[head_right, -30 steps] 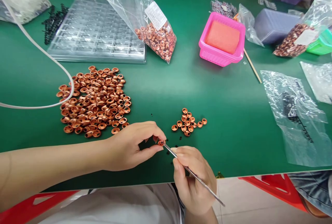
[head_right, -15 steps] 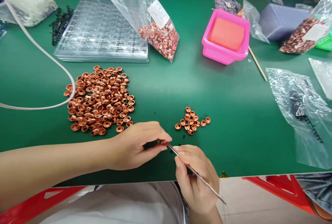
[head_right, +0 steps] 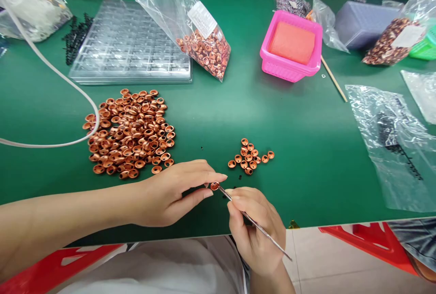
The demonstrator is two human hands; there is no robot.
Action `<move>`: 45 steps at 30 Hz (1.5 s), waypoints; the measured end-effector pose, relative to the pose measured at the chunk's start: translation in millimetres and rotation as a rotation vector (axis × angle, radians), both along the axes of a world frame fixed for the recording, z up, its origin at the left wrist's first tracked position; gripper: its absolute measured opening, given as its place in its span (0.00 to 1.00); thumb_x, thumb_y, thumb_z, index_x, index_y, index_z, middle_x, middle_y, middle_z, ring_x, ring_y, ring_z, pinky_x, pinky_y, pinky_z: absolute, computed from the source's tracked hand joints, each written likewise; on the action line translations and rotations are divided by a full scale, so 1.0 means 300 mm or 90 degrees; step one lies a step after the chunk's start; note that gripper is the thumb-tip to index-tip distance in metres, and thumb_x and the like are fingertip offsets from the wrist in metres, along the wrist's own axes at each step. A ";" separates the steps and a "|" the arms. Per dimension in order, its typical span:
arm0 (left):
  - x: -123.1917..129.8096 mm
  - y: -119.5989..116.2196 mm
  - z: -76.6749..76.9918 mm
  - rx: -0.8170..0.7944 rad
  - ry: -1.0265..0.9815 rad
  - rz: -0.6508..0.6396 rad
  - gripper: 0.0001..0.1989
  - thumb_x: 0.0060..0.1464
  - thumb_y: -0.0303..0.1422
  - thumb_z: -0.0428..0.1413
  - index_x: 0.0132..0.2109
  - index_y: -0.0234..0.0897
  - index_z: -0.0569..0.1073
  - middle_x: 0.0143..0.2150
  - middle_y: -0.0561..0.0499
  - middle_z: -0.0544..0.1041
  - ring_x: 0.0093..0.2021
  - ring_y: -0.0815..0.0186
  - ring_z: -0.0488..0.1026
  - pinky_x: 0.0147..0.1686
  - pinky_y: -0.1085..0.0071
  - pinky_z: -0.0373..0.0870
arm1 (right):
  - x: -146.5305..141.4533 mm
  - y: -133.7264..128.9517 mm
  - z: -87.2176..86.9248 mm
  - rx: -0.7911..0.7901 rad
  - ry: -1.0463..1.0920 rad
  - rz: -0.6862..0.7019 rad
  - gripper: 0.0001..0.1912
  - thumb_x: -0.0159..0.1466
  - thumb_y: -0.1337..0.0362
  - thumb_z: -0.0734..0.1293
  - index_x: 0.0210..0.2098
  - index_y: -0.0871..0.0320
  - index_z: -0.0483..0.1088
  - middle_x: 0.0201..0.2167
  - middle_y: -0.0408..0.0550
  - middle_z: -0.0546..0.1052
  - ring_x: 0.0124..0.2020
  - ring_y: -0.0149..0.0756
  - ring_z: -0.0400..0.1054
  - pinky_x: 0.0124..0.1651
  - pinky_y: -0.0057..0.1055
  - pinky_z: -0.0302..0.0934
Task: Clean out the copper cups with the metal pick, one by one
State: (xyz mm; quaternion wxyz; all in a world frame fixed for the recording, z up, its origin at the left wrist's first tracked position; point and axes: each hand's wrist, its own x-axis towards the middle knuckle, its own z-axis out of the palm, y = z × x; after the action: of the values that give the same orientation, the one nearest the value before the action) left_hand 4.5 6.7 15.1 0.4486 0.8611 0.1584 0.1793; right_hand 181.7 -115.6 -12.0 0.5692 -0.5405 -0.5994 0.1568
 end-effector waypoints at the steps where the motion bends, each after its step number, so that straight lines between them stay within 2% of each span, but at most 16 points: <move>1: -0.001 0.003 0.001 -0.006 0.001 -0.001 0.15 0.62 0.24 0.48 0.55 0.32 0.69 0.41 0.43 0.77 0.42 0.62 0.71 0.42 0.66 0.70 | -0.001 0.001 0.000 0.001 -0.002 -0.002 0.21 0.57 0.82 0.66 0.46 0.57 0.70 0.38 0.48 0.79 0.41 0.38 0.75 0.38 0.38 0.73; 6: -0.001 0.012 -0.013 -0.026 0.019 0.027 0.10 0.63 0.26 0.51 0.51 0.35 0.70 0.39 0.49 0.78 0.40 0.66 0.73 0.41 0.72 0.70 | -0.003 0.000 0.002 -0.004 0.021 -0.006 0.20 0.57 0.81 0.65 0.45 0.56 0.71 0.37 0.47 0.78 0.41 0.38 0.75 0.38 0.39 0.73; 11: 0.000 0.010 -0.025 0.025 0.033 0.069 0.06 0.62 0.29 0.53 0.45 0.36 0.72 0.36 0.52 0.78 0.36 0.68 0.73 0.37 0.74 0.68 | 0.004 -0.004 0.001 0.014 0.031 -0.016 0.21 0.56 0.83 0.65 0.45 0.58 0.71 0.38 0.48 0.78 0.40 0.39 0.75 0.38 0.40 0.73; 20: 0.003 0.005 -0.031 0.107 0.018 0.075 0.07 0.64 0.30 0.51 0.47 0.34 0.72 0.35 0.49 0.77 0.36 0.67 0.73 0.36 0.73 0.70 | 0.003 0.001 0.000 -0.008 -0.006 0.000 0.21 0.56 0.82 0.65 0.46 0.57 0.70 0.39 0.47 0.78 0.41 0.38 0.75 0.39 0.39 0.73; 37: 0.006 0.004 -0.041 0.100 -0.010 0.073 0.06 0.62 0.27 0.53 0.45 0.33 0.72 0.34 0.49 0.77 0.34 0.67 0.72 0.37 0.72 0.69 | 0.019 -0.004 0.000 -0.022 -0.043 0.057 0.27 0.54 0.85 0.66 0.49 0.58 0.69 0.41 0.48 0.78 0.43 0.39 0.74 0.41 0.40 0.73; 41: 0.005 0.004 -0.041 0.102 -0.012 0.077 0.06 0.62 0.27 0.53 0.45 0.33 0.72 0.34 0.49 0.77 0.34 0.67 0.72 0.37 0.72 0.69 | 0.016 -0.001 0.002 -0.025 -0.055 0.051 0.27 0.55 0.84 0.66 0.50 0.55 0.69 0.42 0.47 0.78 0.43 0.38 0.74 0.40 0.39 0.74; 45: 0.005 0.003 -0.043 0.104 -0.019 0.074 0.06 0.61 0.26 0.53 0.46 0.32 0.72 0.35 0.49 0.78 0.34 0.67 0.72 0.37 0.72 0.69 | 0.006 -0.001 0.002 -0.020 -0.044 0.032 0.26 0.55 0.85 0.66 0.49 0.56 0.69 0.41 0.48 0.78 0.43 0.38 0.74 0.41 0.39 0.73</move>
State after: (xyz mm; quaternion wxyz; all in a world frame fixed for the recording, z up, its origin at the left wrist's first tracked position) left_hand 6.1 7.6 2.2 0.3679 0.8815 0.1859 0.2301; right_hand 183.5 -116.0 -11.4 0.5356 -0.5394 -0.6293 0.1616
